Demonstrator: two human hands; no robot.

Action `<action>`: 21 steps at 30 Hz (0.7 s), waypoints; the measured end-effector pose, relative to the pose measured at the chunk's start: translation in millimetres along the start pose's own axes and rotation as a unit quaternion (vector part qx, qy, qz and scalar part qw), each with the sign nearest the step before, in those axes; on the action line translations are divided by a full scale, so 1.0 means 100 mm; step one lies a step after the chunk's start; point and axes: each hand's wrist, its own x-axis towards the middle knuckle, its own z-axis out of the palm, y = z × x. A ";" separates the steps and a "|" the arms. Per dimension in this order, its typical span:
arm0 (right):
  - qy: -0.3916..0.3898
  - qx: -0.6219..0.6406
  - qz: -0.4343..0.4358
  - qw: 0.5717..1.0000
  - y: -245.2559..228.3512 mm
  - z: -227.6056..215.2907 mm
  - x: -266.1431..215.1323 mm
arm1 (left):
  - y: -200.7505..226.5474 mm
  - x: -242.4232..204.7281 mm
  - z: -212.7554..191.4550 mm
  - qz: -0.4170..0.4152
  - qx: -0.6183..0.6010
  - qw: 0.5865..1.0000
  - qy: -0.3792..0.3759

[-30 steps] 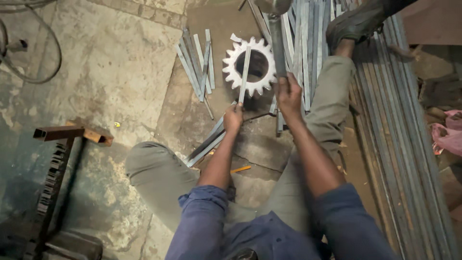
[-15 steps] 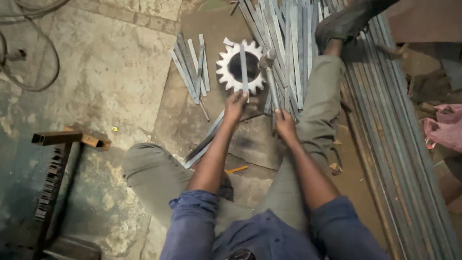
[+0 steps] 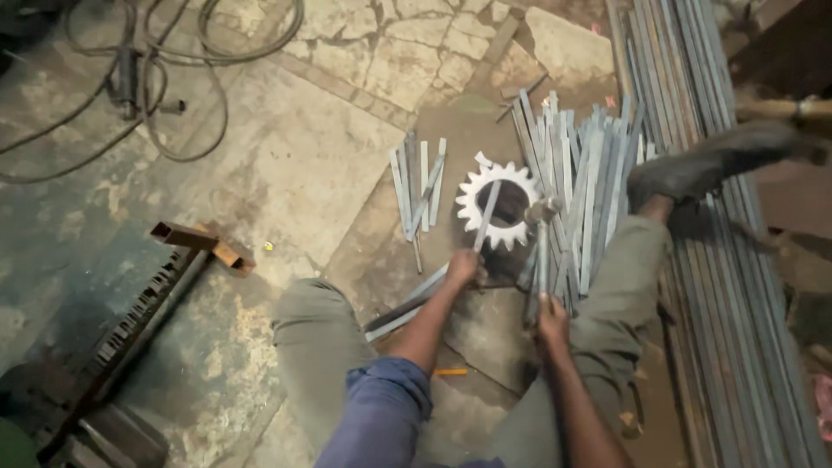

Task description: The person sits on the floor and repeatedly hammers metal rods into the slots of a large metal gear. They pick up rods from a pile, position them, and strike them with a hammer. Towards the end, the person stands up and moves to a different area to pick up a metal bar.

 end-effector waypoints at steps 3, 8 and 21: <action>-0.015 0.104 0.108 0.989 -0.11 -0.02 -0.04 | -0.01 -0.10 -0.05 -0.103 -0.093 0.990 -0.019; -0.050 0.140 0.079 0.986 -0.63 -0.26 -0.22 | -0.12 -0.21 -0.08 -0.009 0.173 0.980 0.102; -0.006 0.174 -0.230 0.958 -1.81 -0.15 0.45 | -0.43 -0.06 -0.03 0.003 0.115 0.992 0.054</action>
